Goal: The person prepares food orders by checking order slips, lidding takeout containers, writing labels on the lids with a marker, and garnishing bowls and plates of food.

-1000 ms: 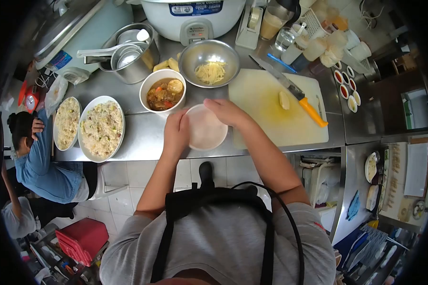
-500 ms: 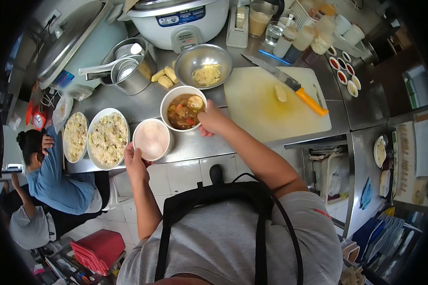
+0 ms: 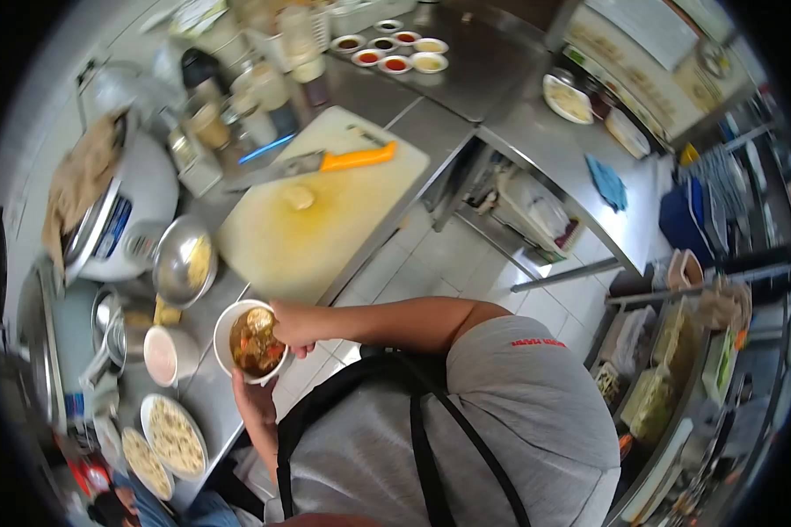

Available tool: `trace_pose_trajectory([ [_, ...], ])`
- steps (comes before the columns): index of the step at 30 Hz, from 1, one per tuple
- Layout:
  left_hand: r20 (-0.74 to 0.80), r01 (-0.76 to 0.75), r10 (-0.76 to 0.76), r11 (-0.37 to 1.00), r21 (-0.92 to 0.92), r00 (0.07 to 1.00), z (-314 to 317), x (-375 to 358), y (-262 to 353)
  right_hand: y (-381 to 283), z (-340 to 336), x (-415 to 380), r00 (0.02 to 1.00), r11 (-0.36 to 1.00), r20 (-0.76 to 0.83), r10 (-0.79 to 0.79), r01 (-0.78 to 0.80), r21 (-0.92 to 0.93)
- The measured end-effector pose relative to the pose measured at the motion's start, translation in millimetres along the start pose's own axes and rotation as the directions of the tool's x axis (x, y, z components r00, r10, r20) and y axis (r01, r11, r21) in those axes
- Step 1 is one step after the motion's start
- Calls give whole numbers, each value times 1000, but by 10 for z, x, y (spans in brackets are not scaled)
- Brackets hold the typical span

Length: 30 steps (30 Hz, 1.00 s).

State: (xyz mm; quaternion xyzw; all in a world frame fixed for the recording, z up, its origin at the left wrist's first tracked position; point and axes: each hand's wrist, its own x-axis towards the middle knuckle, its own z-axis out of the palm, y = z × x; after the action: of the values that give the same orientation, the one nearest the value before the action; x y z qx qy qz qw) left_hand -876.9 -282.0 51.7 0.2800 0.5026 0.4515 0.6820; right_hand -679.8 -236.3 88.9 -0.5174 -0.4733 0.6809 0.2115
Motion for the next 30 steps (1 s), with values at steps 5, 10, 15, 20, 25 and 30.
trace_pose_trajectory([
  [5,284,157,-133,985,-64,950,767,152,-69,189,-939,-791,991,979,29,-134,128,160],
  [10,471,177,-174,983,37,865,2207,305,-477,923,-2931,-2100,503,713,-750,-430,-321,-624],
  [15,630,203,-266,964,172,730,3629,446,-968,2418,-4289,-3324,-185,349,-841,-509,-937,-5],
  [20,660,141,-360,921,362,660,4800,565,-1475,2861,-4494,-3562,27,571,-941,-338,-789,-227],
  [25,605,53,-455,825,563,653,5575,445,-1777,2449,-4791,-3466,193,907,-917,-349,-176,-382],
  [30,562,3,-469,769,639,682,5923,415,-1961,1954,-4913,-3296,406,776,-804,-435,-284,-563],
])
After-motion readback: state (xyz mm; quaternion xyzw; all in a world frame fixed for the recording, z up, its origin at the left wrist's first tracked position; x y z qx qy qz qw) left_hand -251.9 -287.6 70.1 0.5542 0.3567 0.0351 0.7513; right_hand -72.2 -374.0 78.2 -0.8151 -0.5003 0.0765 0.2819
